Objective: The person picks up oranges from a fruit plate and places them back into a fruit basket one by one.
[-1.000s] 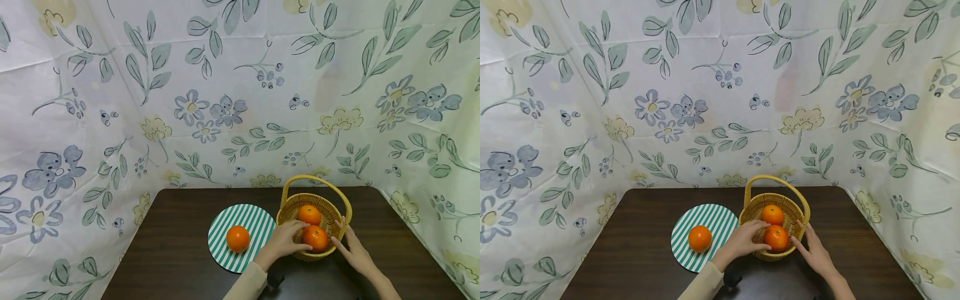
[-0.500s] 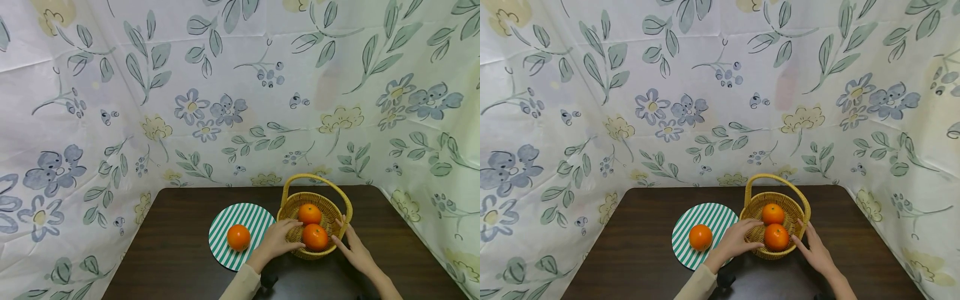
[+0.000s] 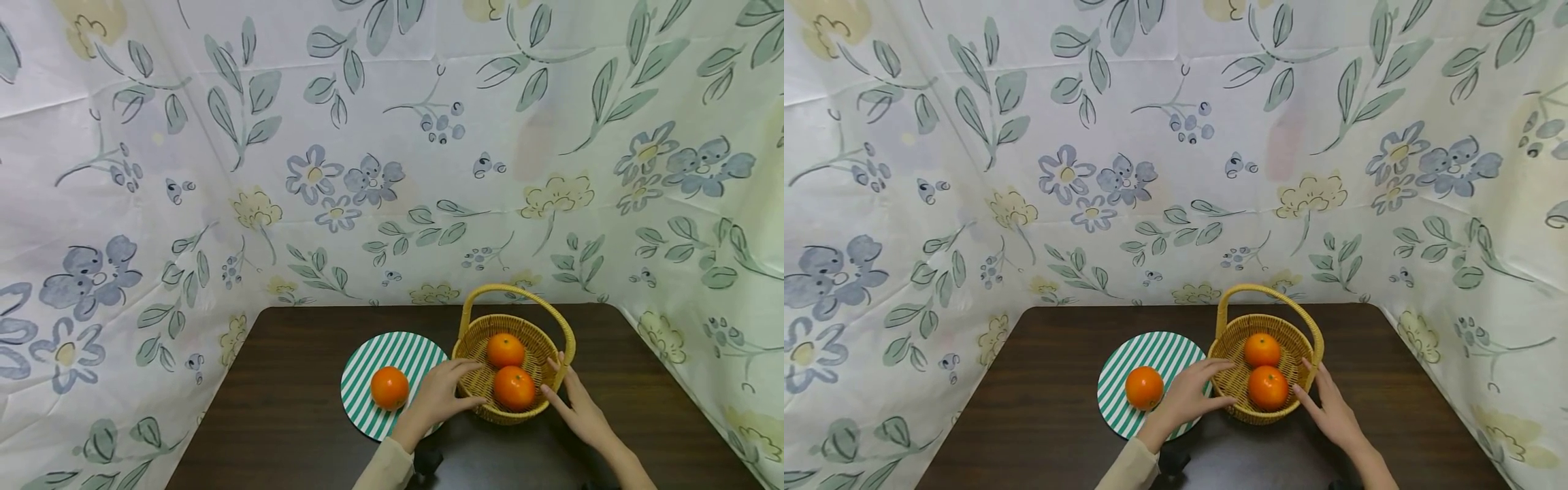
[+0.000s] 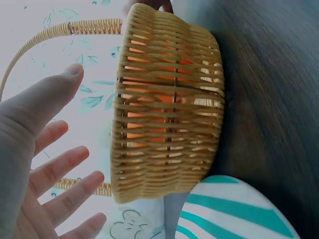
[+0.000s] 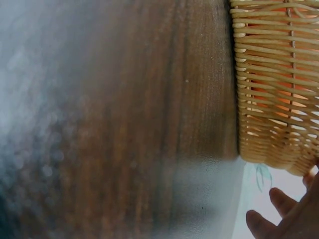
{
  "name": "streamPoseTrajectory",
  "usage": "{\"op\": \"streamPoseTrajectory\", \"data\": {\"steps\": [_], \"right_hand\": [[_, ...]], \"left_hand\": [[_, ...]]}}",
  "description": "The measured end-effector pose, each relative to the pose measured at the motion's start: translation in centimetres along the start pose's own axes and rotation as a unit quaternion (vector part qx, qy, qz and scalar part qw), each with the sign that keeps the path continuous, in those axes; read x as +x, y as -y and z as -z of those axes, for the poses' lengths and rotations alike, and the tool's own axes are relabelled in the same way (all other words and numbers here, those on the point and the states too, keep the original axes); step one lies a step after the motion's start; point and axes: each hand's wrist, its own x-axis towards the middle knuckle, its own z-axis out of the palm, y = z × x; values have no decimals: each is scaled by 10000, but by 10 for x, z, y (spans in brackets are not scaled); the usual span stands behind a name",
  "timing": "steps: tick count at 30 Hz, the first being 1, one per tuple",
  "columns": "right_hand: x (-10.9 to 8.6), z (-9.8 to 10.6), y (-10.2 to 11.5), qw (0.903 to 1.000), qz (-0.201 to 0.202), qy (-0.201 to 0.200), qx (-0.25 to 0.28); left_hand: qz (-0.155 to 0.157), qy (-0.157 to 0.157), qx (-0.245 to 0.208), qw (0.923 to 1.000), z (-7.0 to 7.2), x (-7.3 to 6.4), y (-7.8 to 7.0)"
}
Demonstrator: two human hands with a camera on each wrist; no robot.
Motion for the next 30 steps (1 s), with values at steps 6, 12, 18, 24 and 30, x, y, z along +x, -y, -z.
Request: {"op": "streamPoseTrajectory", "data": {"steps": [6, 12, 18, 24, 30], "right_hand": [[0, 2, 1, 9999, -83, 9, -59], [0, 0, 1, 10000, -91, 28, -6], [0, 0, 1, 9999, -106, 41, -3], [0, 0, 1, 9999, -115, 46, -32], [1, -1, 0, 9999, -100, 49, -23]], "left_hand": [[28, -27, 79, 10000, 6, -3, 2], [-96, -20, 237, 9997, 7, -6, 7], [-178, -12, 271, 9995, 12, -12, 11], [-108, -57, 289, 9995, 16, -16, 15], [-168, -101, 371, 9991, 16, -20, 23]]}}
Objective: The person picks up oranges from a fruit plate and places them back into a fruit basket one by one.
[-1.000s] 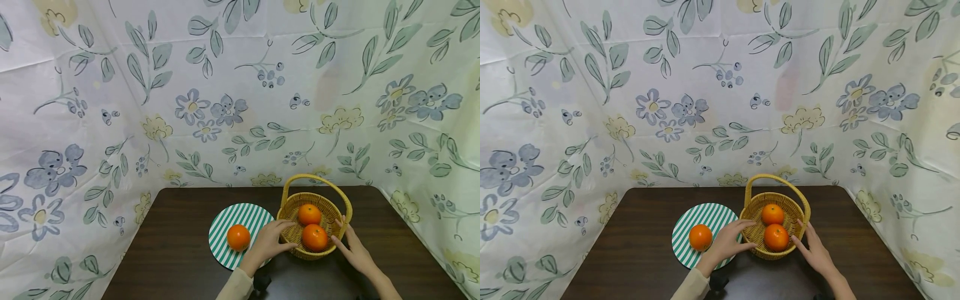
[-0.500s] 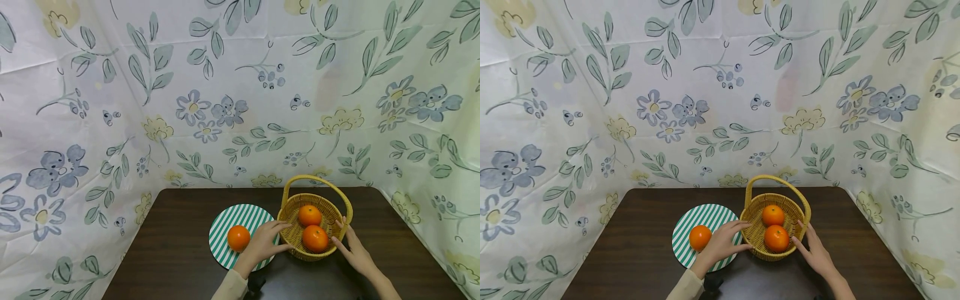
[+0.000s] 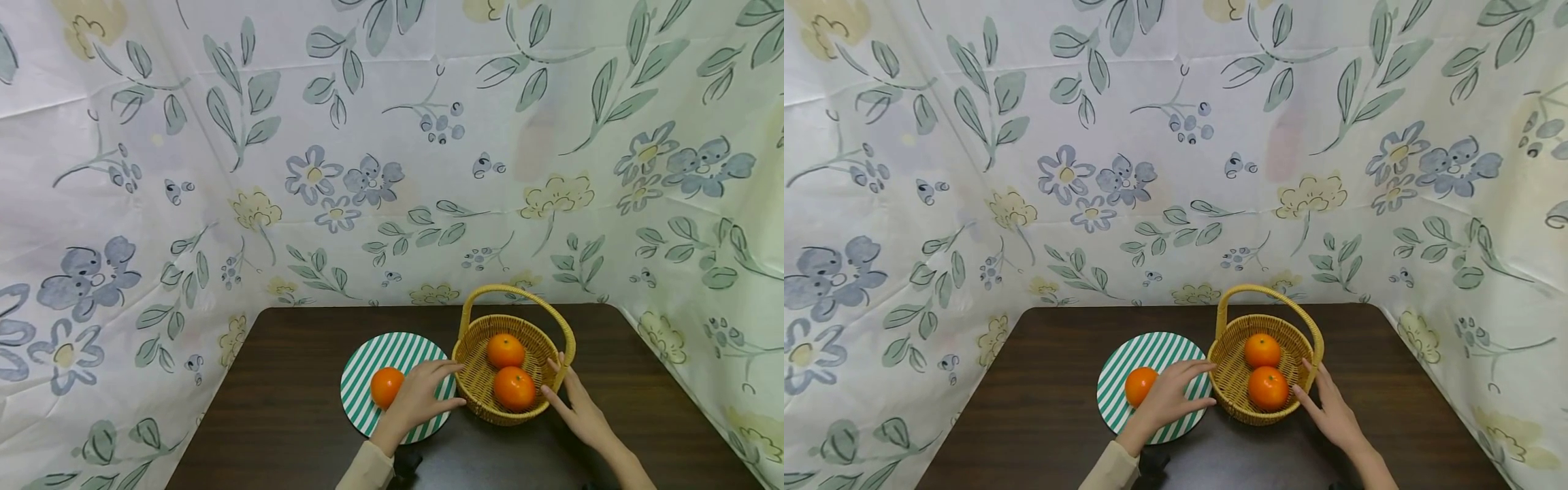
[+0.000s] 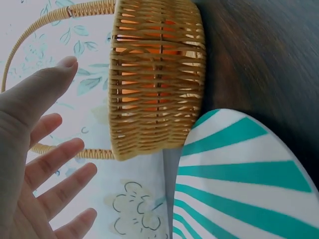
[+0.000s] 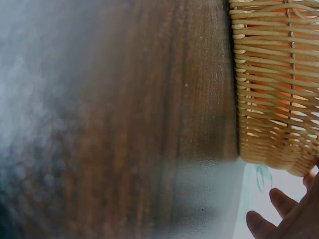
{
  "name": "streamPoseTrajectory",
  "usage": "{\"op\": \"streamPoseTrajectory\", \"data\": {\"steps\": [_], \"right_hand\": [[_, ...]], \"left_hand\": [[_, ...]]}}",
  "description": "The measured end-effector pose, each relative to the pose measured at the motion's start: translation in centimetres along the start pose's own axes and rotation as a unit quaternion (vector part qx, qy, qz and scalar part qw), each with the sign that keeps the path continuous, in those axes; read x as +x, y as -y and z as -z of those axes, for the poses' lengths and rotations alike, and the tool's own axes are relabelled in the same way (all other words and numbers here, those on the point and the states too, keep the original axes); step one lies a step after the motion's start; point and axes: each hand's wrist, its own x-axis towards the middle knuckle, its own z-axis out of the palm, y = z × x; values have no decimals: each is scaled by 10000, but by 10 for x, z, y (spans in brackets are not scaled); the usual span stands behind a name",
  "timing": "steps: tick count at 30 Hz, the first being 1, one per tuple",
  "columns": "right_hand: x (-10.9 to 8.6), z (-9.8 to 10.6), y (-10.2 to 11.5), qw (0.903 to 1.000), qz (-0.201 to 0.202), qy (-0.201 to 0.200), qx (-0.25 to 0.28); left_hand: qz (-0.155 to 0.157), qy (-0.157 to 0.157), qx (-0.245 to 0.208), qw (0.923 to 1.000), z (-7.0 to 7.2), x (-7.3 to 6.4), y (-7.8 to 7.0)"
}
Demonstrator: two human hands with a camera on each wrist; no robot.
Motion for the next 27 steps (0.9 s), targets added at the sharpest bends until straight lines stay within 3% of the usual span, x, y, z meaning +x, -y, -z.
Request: {"op": "streamPoseTrajectory", "data": {"steps": [27], "right_hand": [[0, -1, -3, 9999, -97, 32, -84]], "left_hand": [[-31, -429, 49, 9991, 12, -22, 24]]}}
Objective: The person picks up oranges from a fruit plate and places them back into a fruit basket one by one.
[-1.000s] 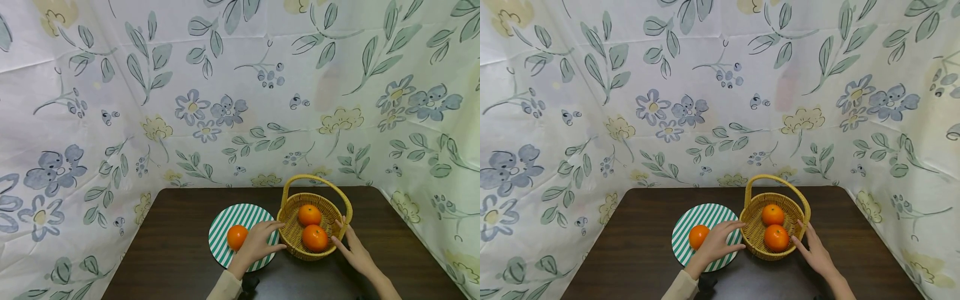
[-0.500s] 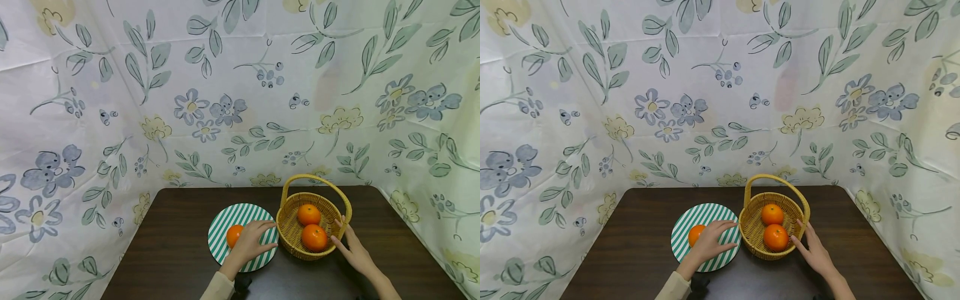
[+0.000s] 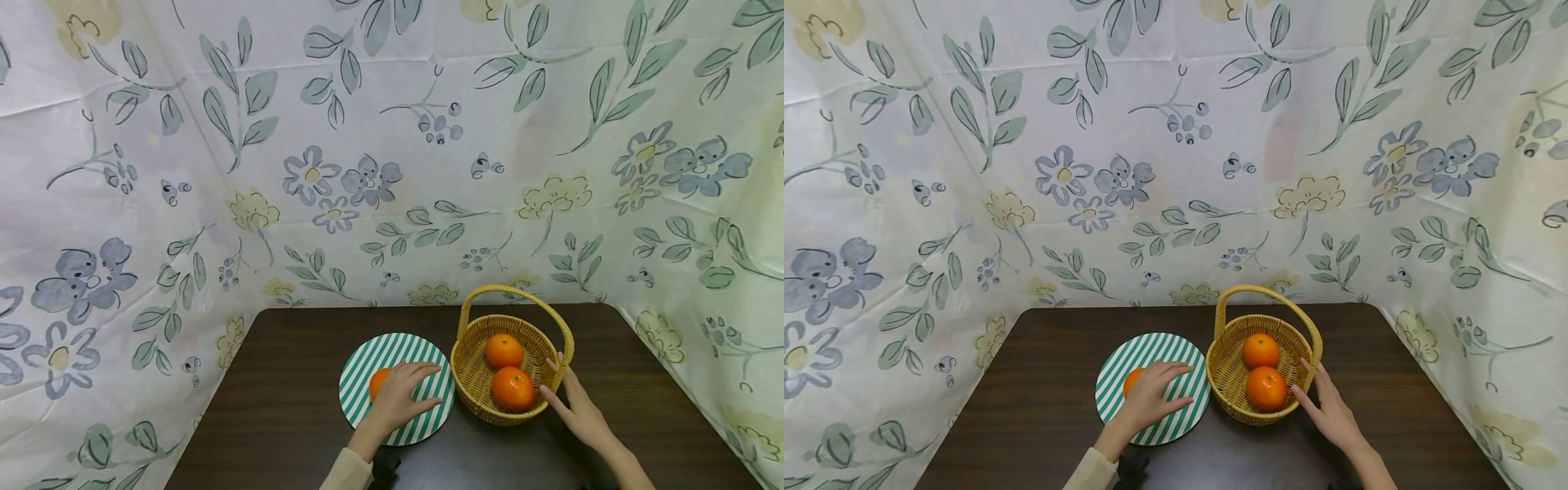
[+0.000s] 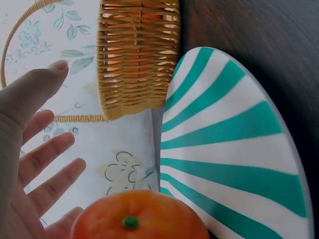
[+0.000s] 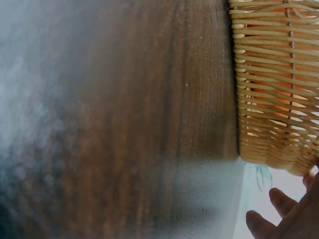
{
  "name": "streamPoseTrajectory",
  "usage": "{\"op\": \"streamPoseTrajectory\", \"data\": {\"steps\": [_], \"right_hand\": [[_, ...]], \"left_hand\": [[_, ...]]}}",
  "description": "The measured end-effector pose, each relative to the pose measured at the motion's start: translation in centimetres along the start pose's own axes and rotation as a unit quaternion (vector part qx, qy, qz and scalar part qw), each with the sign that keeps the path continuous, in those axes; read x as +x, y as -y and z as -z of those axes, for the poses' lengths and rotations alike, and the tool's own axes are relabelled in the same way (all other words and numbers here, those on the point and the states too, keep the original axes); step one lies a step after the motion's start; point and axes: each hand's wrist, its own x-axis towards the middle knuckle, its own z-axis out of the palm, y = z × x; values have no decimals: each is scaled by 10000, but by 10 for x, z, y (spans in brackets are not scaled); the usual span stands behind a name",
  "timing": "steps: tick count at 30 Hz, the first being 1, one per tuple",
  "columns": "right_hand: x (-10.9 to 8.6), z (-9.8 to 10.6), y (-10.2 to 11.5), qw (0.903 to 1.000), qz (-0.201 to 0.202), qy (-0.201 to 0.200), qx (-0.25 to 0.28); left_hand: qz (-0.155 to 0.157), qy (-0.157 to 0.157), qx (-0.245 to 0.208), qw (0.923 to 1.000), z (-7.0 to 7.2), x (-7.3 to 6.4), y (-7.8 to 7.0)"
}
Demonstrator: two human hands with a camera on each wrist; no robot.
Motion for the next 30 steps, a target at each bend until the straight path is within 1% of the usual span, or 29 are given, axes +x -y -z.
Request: {"op": "streamPoseTrajectory", "data": {"steps": [7, 14, 21, 24, 30], "right_hand": [[0, 1, 1, 9999, 113, -71, 66], [0, 0, 1, 9997, 182, -116, 88], [0, 0, 1, 9998, 164, -108, 73], [0, 0, 1, 9998, 167, -115, 64], [0, 0, 1, 9998, 143, -77, 125]], "left_hand": [[53, -15, 200, 9998, -3, -5, 7], [253, -94, 226, 9994, -1, -10, 11], [319, -358, 217, 9986, 2, -14, 16], [389, -425, 221, 9981, 3, -16, 19], [550, -321, 174, 9978, 6, -21, 25]]}}
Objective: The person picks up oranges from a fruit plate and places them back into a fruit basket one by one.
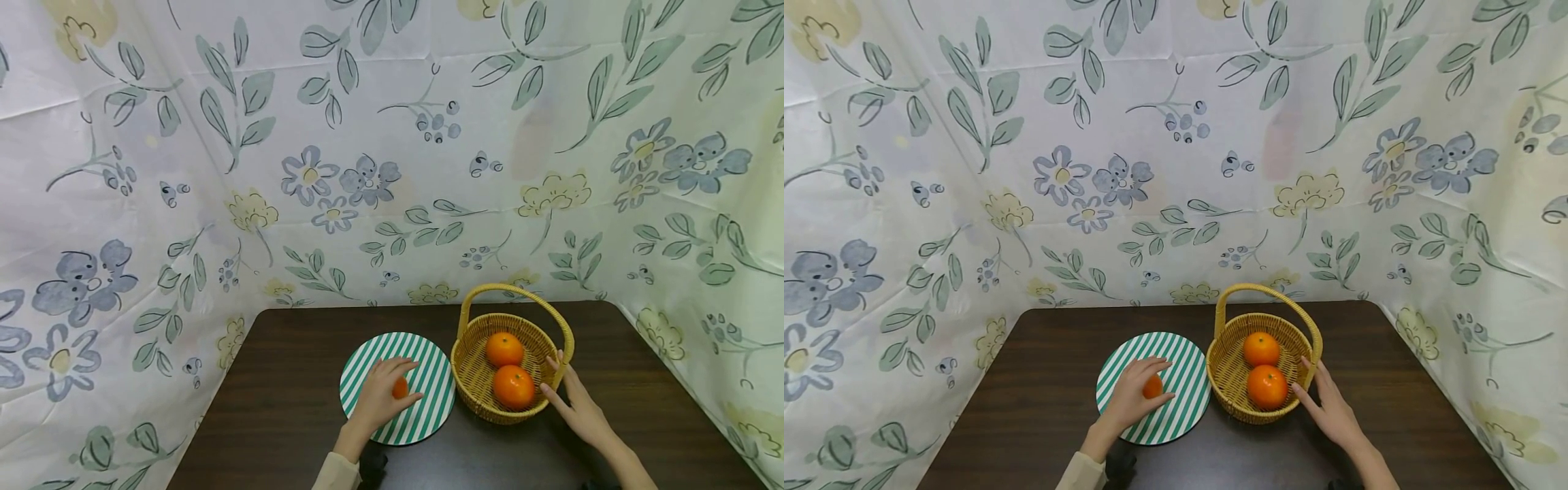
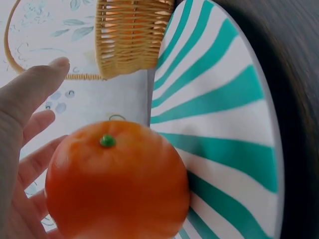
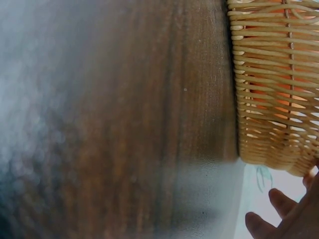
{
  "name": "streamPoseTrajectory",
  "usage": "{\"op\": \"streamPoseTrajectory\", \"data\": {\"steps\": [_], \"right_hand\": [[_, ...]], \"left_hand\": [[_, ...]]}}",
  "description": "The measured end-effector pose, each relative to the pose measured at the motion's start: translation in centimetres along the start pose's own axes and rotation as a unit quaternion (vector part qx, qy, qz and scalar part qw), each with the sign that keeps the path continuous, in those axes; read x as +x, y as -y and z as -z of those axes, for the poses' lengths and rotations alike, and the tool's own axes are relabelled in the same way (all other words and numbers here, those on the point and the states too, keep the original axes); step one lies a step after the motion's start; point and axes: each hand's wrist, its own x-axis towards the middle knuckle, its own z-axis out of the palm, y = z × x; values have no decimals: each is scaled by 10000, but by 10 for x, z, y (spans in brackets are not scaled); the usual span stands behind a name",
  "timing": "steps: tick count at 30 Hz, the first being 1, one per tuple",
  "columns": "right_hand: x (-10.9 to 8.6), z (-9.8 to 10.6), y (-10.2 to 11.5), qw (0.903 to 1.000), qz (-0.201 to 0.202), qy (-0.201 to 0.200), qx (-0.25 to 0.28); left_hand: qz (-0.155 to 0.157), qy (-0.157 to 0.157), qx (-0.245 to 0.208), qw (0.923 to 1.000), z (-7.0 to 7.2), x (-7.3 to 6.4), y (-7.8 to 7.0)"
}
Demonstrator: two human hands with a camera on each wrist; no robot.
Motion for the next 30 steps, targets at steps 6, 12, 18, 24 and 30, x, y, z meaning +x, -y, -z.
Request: {"op": "streamPoseTrajectory", "data": {"steps": [6, 12, 18, 24, 30], "right_hand": [[0, 2, 2, 9999, -103, 58, -76], [1, 2, 1, 9999, -98, 52, -107], [1, 1, 0, 9999, -87, 51, -110], [1, 1, 0, 10000, -47, 13, -58], [1, 2, 1, 9998, -115, 67, -124]], "left_hand": [[68, -25, -217, 9997, 2, -4, 5], [128, -98, -305, 9994, 2, -5, 7], [366, -19, -235, 9991, 3, -9, 11], [739, 374, -323, 9960, 5, -16, 14], [1031, 609, -500, 9915, 7, -22, 17]]}}
